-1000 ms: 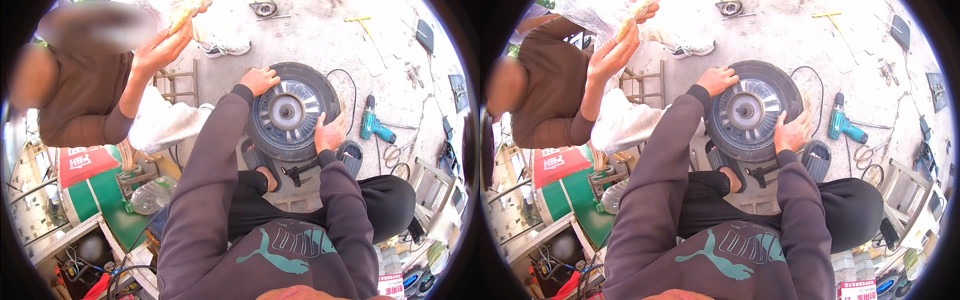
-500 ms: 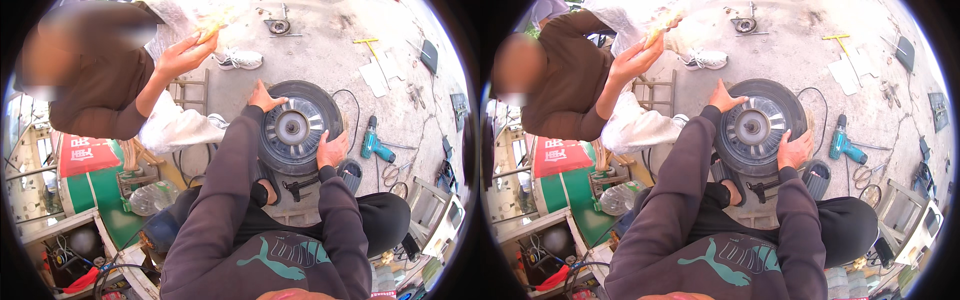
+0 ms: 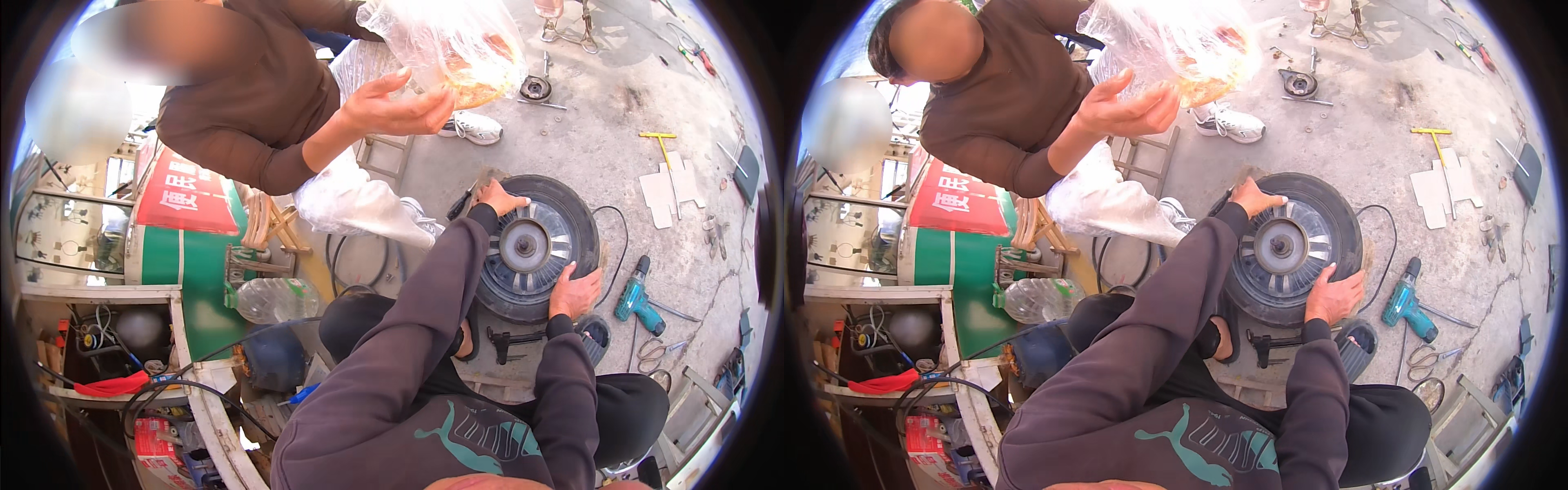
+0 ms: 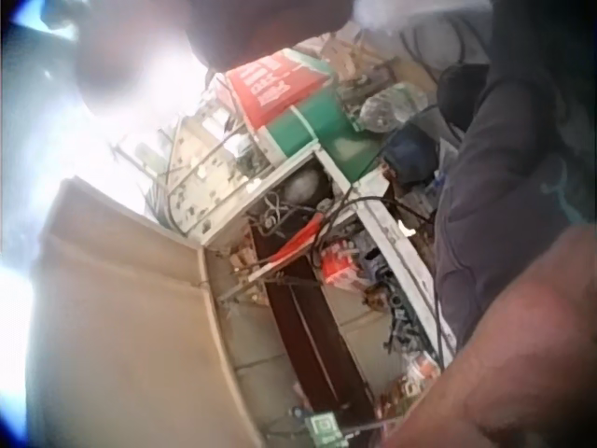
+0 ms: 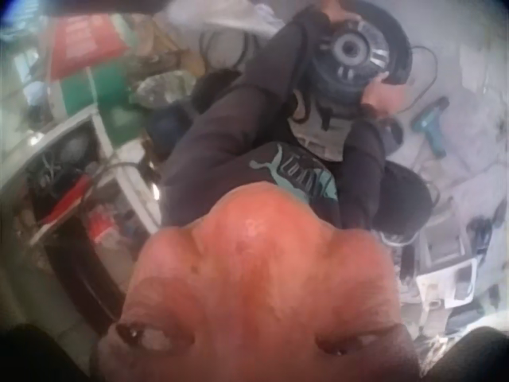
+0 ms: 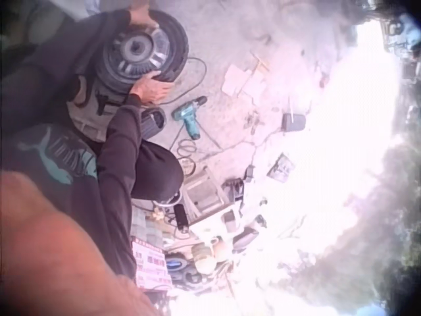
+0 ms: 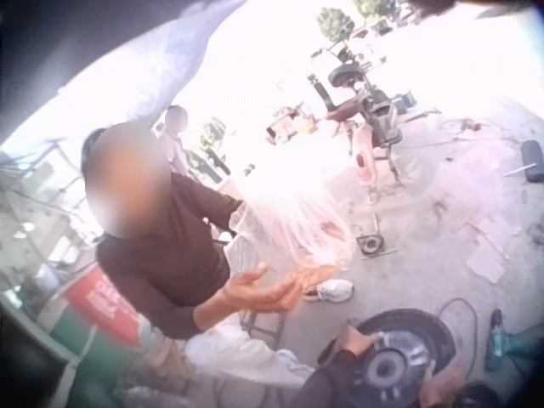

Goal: The person sits on the ground and uses a cordless impact driver to remove and install bolts on a motorcycle tire. They also handle a metal clamp and a screwdriver while adjusting the tire and its components.

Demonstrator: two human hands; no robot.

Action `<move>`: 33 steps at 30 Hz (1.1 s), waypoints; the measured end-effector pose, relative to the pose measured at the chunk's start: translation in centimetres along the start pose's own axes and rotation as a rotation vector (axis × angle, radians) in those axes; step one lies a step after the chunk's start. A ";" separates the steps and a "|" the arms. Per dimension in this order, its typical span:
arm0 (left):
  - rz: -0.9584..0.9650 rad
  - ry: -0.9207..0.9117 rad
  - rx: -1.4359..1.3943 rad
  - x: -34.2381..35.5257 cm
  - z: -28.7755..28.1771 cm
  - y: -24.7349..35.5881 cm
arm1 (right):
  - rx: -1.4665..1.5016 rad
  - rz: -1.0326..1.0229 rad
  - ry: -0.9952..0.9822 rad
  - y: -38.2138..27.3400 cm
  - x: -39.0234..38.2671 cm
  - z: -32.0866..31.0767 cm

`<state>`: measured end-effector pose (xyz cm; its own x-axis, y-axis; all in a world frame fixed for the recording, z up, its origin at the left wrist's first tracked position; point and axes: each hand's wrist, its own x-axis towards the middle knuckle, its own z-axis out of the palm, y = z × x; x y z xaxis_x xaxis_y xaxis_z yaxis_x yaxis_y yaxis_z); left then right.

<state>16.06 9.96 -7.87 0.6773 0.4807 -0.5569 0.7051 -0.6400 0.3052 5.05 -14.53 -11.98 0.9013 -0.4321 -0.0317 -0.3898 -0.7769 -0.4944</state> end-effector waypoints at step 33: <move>-0.272 0.317 -0.031 -2.3 3.2 2.8 | 0.000 0.020 0.001 -0.1 0.3 -0.1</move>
<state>15.75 5.14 -8.20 0.4930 0.7938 -0.3561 0.8700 -0.4480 0.2056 5.35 -14.68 -11.86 0.8933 -0.4475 -0.0405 -0.4073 -0.7682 -0.4939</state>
